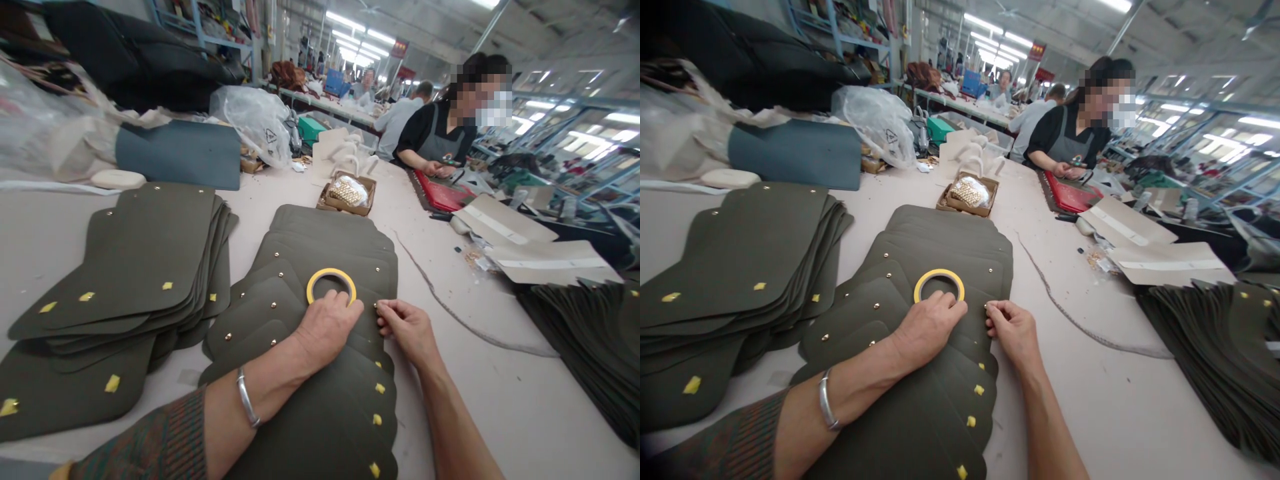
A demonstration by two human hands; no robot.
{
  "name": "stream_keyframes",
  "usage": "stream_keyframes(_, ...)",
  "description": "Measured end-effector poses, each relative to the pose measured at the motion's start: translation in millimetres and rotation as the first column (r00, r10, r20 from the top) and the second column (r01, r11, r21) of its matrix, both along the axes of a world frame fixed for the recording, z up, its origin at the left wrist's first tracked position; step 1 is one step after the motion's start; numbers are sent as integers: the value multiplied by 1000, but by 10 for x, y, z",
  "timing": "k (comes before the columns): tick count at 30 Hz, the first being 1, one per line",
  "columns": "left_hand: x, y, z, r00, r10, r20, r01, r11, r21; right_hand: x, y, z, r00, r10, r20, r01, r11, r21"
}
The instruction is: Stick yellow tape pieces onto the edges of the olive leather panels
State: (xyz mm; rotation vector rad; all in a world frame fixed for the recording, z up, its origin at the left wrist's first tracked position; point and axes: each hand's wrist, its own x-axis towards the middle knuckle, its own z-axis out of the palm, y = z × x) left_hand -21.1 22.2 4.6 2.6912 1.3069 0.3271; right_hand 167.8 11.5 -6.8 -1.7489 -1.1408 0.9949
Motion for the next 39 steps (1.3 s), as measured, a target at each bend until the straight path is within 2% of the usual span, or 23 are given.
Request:
stream_keyframes(11, -15, 11, -20, 1000, 9, 24, -9, 1000, 17, 83, -17, 58, 987, 139, -84, -143, 989, -42)
stream_keyframes(23, -23, 6, -23, 999, 17, 28, -17, 1000, 13, 48, -4, 13, 993, 106, 50, -104, 994, -37)
stream_keyframes(29, -35, 2, 9, 1000, 14, 27, -13, 1000, -28, 34, 21, 18, 995, 89, 55, -85, 995, -59)
stream_keyframes(35, -40, 3, 10, 999, 17, 37, -15, 999, -34, 49, -18, -25, 995, 91, 44, -92, 996, 6)
stream_keyframes(39, -41, 3, 7, 999, 20, 46, -19, 999, -26, 46, -84, -83, 977, 110, 183, -122, 991, 58)
